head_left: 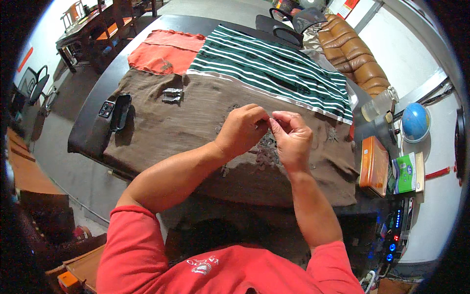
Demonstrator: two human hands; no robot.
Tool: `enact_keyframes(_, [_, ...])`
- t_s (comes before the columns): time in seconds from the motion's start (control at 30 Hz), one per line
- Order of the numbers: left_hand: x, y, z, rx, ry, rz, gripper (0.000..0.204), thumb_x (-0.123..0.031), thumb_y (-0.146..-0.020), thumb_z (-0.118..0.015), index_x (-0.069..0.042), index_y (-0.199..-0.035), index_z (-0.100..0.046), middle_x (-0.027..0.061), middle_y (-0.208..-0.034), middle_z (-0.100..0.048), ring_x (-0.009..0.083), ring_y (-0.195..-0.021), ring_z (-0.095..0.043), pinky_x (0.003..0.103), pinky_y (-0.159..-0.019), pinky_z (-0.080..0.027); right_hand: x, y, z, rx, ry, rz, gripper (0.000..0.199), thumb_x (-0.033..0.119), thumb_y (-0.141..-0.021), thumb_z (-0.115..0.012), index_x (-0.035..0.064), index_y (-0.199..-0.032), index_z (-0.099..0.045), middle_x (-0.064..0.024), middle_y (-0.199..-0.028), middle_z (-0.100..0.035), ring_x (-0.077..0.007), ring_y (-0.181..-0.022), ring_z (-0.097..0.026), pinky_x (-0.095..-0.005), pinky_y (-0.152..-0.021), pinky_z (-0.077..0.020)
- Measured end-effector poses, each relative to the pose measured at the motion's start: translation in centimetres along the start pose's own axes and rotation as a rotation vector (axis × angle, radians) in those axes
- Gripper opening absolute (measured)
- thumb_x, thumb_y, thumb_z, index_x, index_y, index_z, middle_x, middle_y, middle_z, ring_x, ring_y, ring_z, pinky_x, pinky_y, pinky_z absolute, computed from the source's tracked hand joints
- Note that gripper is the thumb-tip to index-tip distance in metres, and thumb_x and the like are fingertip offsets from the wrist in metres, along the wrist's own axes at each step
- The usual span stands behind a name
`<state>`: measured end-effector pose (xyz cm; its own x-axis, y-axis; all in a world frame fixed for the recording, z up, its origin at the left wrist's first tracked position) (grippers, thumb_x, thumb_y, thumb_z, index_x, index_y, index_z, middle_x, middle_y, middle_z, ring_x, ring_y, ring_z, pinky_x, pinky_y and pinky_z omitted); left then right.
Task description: The person repeatedly picks up small metallic pieces from a cloth on a table, joins them by hand, and places the assembled units back on the cloth. The person occasionally reaches into a nearby box to retrieve additional pieces and continues assembling them one at a time.
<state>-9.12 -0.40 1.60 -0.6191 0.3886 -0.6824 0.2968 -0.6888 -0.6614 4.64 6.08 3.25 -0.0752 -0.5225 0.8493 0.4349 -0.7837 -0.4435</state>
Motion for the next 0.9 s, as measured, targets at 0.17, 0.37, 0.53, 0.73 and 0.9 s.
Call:
enact_keyframes(0.17, [-0.1, 0.2, -0.4, -0.038, -0.009, -0.006, 0.009, -0.005, -0.074, -0.072, -0.002, -0.081, -0.066, 0.0156, -0.079, -0.064, 0.0366, -0.074, -0.064, 0.041, -0.063, -0.052, 0.4, -0.2, 0.1, 0.028, 0.044, 0.051, 0.016, 0.0, -0.08, -0.076, 0.0017, -0.095, -0.072, -0.0072, -0.092, -0.069, -0.0149, -0.08, -0.067, -0.0277, -0.073, -0.0546])
enact_keyframes(0.37, [0.2, 0.3, -1.1, 0.0, 0.05, 0.125, 0.014, -0.005, -0.075, -0.073, -0.003, -0.088, -0.069, 0.0147, -0.083, -0.066, 0.0326, -0.076, -0.067, 0.037, -0.067, -0.054, 0.0, -0.6, 0.9, 0.063, 0.088, 0.126, 0.015, -0.001, -0.077, -0.074, 0.0017, -0.092, -0.072, -0.0096, -0.092, -0.069, -0.0183, -0.081, -0.068, -0.0289, -0.073, -0.0555])
enact_keyframes(0.53, [0.4, -0.9, 0.2, -0.071, -0.05, -0.02, 0.016, -0.008, -0.078, -0.074, -0.003, -0.093, -0.07, 0.0136, -0.09, -0.067, 0.0275, -0.073, -0.067, 0.037, -0.066, -0.053, -1.6, -1.3, 4.2, -0.017, 0.186, 0.175, 0.01, 0.0, -0.078, -0.075, 0.0023, -0.088, -0.072, -0.0078, -0.09, -0.069, -0.0156, -0.078, -0.067, -0.0274, -0.07, -0.0546])
enact_keyframes(0.73, [5.1, -2.5, 3.0, 0.203, -0.565, 0.378, 0.022, -0.016, -0.088, -0.06, -0.007, -0.104, -0.071, 0.0143, -0.1, -0.068, 0.0333, -0.094, -0.065, 0.041, -0.077, -0.05, -5.4, -1.9, 8.3, -0.205, 0.157, 0.009, 0.01, 0.004, -0.08, -0.076, 0.0034, -0.089, -0.072, -0.0025, -0.084, -0.068, -0.009, -0.071, -0.062, -0.0241, -0.065, -0.0507])
enact_keyframes(0.9, [6.5, -1.9, 2.3, 0.237, -0.887, 0.188, 0.039, -0.024, -0.091, -0.057, -0.01, -0.128, -0.062, 0.0154, -0.148, -0.044, 0.0358, -0.139, -0.038, 0.053, -0.112, -0.028, -7.4, -2.4, 10.6, -0.254, 0.008, 0.011, 0.01, 0.008, -0.083, -0.076, 0.0021, -0.09, -0.072, 0.0014, -0.074, -0.067, -0.0045, -0.063, -0.056, -0.0218, -0.06, -0.0475])
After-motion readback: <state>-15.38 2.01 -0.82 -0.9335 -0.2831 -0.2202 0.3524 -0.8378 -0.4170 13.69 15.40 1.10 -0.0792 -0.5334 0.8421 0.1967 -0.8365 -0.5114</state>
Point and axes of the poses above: each hand's wrist, its own y-axis away from the middle knuckle, its own z-axis out of the back of the hand, x = y × z, the point moved 2 cm from there along -y, towards the middle knuckle
